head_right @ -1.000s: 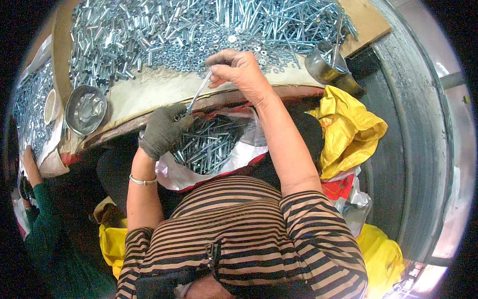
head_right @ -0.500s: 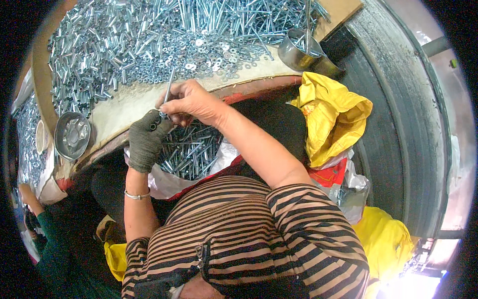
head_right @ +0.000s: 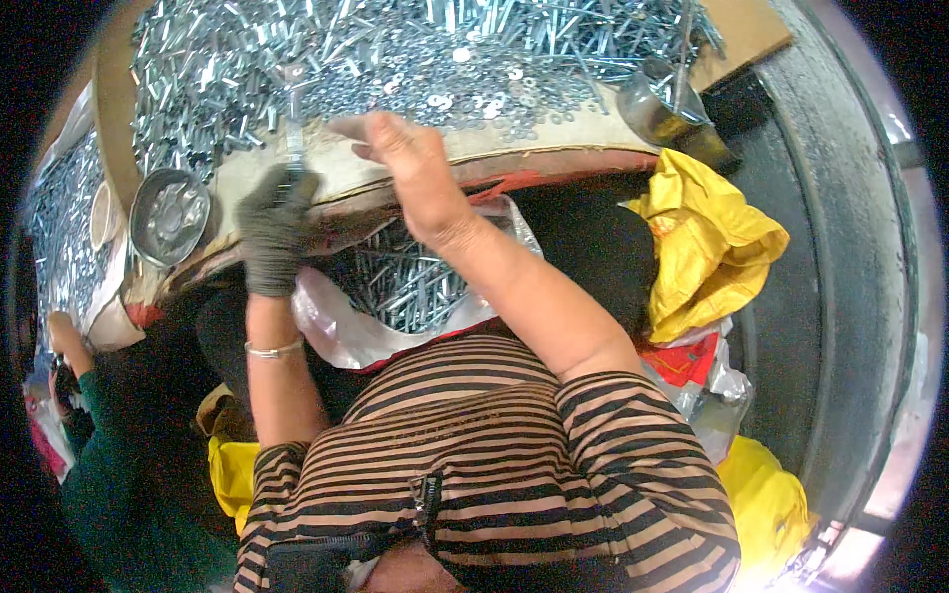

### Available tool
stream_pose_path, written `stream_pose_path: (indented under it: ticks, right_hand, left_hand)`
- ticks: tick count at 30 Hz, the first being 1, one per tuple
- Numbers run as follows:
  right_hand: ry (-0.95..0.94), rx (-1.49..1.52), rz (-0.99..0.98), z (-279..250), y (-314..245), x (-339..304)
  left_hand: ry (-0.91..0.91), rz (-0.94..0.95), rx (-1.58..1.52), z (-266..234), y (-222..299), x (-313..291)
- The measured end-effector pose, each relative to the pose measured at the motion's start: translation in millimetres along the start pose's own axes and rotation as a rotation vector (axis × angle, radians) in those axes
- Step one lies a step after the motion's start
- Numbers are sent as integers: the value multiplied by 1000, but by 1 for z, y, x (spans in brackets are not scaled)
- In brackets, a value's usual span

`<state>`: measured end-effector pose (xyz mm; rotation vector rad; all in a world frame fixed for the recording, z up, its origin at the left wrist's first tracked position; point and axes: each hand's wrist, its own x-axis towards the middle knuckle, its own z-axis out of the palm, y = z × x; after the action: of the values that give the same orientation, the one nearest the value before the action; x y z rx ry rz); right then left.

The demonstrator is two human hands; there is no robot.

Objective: Assembling hardware by sliding washers onto long bolts.

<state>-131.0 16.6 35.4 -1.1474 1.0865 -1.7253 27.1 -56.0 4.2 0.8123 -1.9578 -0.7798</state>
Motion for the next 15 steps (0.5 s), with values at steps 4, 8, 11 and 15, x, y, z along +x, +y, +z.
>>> stream_pose_path:
  ticks: [4,8,11,15]
  right_hand:
    - [-48,129,122,-14,-4,-1]
    - [156,-122,272,-40,2,-2]
    - [99,-200,-40,-15,-1,1]
    - [2,-762,-73,-29,-9,4]
  left_hand:
    - [-136,-278,-98,14,35,-10]
    - [-207,-199,61,22,31,-12]
    - [-166,-72,124,32,35,-19]
    - [-120,48,181,39,39,-25]
